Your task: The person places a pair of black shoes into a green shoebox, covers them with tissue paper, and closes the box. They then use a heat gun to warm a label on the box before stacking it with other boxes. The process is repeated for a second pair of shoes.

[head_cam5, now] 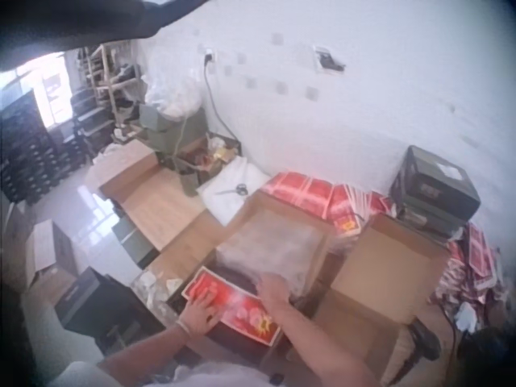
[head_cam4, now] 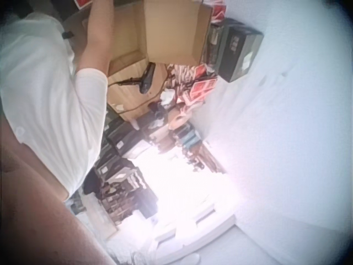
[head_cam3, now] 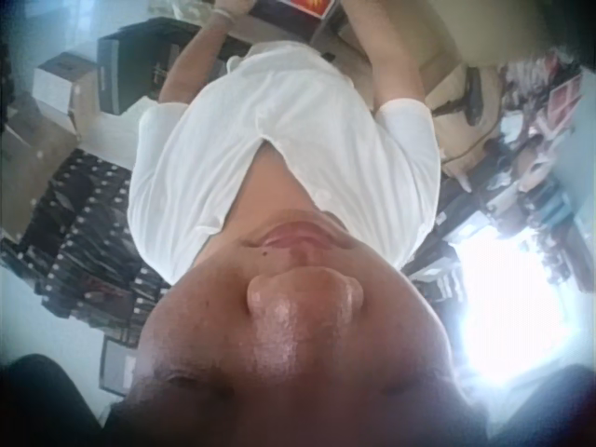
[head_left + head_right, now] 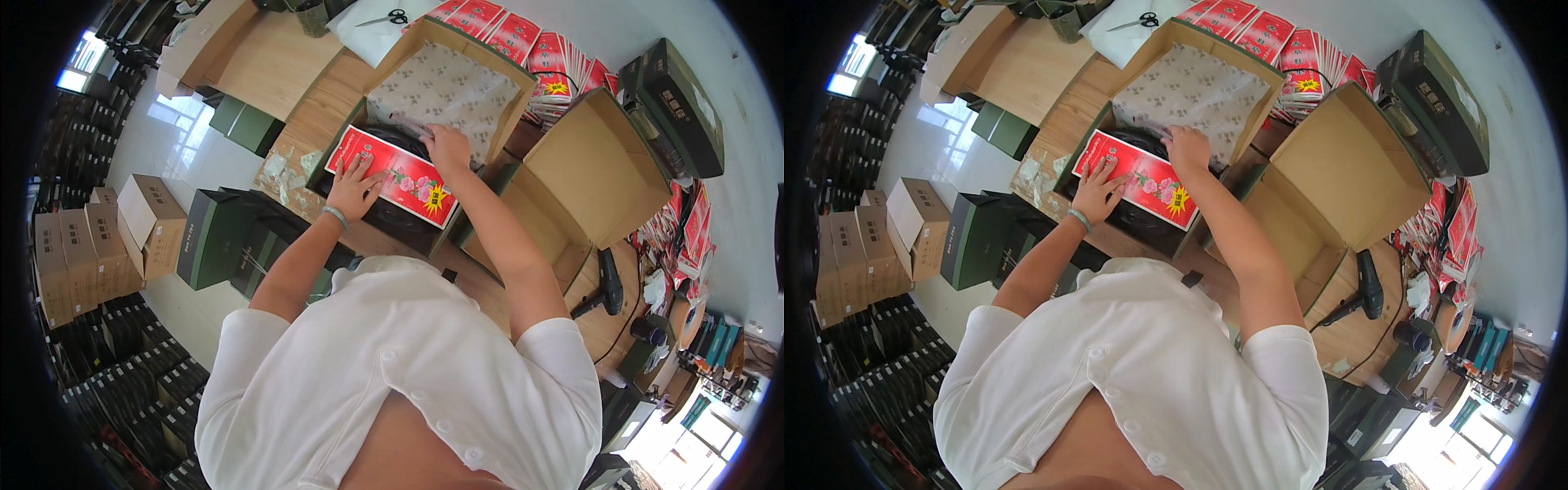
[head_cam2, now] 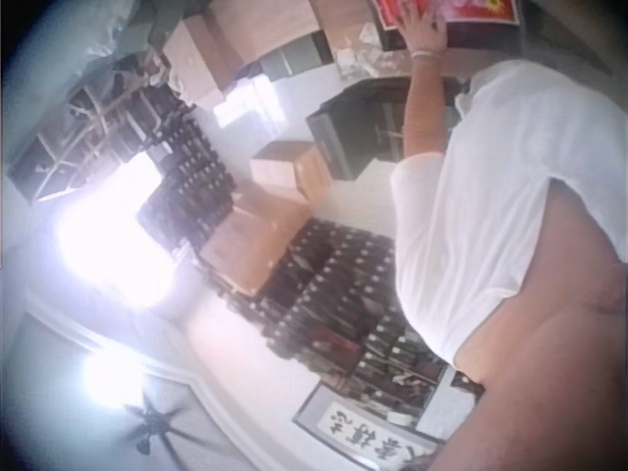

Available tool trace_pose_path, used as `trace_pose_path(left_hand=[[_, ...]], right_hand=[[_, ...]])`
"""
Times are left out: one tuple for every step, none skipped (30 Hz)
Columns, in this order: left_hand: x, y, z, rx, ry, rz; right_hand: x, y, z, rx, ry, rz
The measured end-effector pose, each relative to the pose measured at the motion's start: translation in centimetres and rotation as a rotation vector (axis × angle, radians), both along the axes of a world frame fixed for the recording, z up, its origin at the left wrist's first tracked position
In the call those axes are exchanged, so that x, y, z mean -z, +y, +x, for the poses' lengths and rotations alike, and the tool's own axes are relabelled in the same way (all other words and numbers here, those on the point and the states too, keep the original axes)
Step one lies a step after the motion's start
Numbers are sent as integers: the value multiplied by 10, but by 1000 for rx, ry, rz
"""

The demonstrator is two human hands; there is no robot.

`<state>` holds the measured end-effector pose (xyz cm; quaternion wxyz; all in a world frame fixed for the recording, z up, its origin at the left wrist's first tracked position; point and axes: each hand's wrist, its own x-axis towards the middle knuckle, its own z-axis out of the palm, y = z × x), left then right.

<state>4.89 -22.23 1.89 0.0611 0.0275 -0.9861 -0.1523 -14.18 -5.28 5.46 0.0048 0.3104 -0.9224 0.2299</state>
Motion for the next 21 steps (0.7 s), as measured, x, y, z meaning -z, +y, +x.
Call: trace_pose_path(left_hand=[[0, 0, 0, 9, 35, 37], [-1, 0, 0, 6, 53, 27], [-2, 0, 0, 4, 72, 17], [-3, 1, -1, 2, 92, 9], [-5, 2, -2, -16, 108, 37], [-6, 3, -3, -35, 123, 55], [-6, 3, -3, -54, 135, 71], [-7, 4, -2, -73, 146, 87], [-9, 4, -2, -66, 139, 69], [-10, 4, -3, -60, 131, 76], [-10, 3, -3, -57, 123, 82], [-9, 2, -4, -54, 116, 88], [-10, 2, -4, -46, 133, 75], [-13, 3, -5, -47, 131, 85], [-17, 3, -5, -48, 130, 95], [-20, 3, 0, -61, 120, 103], [-20, 3, 1, -70, 109, 97], [-19, 2, -2, -77, 122, 100], [-14, 2, -1, -89, 121, 109], [-11, 2, 0, -91, 119, 119], [-12, 2, -10, -49, 121, 121]], right_hand=[[4, -4, -3, 8, -8, 9], [9, -4, -7, 67, 47, -40], [15, -2, -14, 128, 102, -90], [19, 1, -24, 188, 158, -138], [19, 9, -38, 266, 72, -39], [19, 12, -52, 397, -45, 27], [18, 13, -62, 528, -165, 91], [17, 14, -74, 657, -287, 155], [23, 15, -90, 670, -300, 105], [37, 18, -109, 690, -314, 52], [51, 22, -127, 707, -327, -1], [64, 28, -145, 726, -320, -95], [76, 33, -165, 741, -313, -193], [79, 33, -180, 748, -306, -292], [84, 30, -194, 861, -375, -374], [85, 20, -199, 963, -456, -449], [85, 13, -204, 1067, -539, -523], [84, 10, -211, 974, -625, -716], [83, 9, -211, 878, -719, -892], [84, 15, -210, 785, -810, -1070], [101, 42, -231, 747, -818, -1027]])
